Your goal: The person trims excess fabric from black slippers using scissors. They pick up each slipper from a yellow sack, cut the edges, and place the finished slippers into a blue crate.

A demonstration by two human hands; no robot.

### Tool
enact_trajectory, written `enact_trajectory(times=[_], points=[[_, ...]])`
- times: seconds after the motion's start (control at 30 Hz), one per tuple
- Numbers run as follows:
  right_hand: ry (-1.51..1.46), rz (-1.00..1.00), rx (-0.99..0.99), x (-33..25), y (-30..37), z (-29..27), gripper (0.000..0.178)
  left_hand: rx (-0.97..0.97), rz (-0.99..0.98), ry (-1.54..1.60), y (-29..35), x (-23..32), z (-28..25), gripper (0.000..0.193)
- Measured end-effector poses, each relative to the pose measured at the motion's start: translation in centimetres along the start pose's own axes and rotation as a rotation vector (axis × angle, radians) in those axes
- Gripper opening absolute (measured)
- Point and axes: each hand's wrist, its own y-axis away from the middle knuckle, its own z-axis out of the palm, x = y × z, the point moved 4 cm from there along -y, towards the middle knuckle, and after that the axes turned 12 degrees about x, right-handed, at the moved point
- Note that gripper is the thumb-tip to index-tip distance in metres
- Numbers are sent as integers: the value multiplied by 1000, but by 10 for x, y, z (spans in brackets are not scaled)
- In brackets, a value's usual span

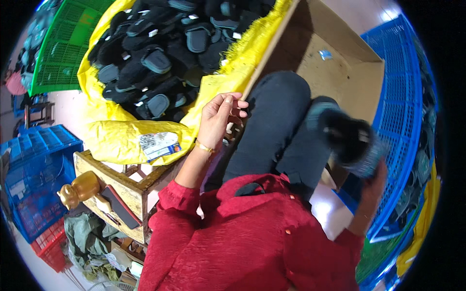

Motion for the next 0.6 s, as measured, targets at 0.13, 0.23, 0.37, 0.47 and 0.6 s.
enact_trajectory(times=[0.13, 0.23, 0.37, 0.47, 0.6], points=[[-5, -516, 229, -98, -73, -130, 50, 229, -23, -30, -55, -14, -73, 20], [-444, -599, 3, -143, -94, -196, 54, 557, 31, 71, -94, -28, -145, 18], [-627, -180, 272, -113, -59, -85, 38, 1067, 312, -496, -129, -65, -253, 20], [-381, -50, -83, -44, -49, -22, 22, 1018, 472, -1435, -126, -52, -234, 23], [-245, 119, -134, 11, -14, 65, 21, 729, 494, -2066, -138, -51, -248, 27]])
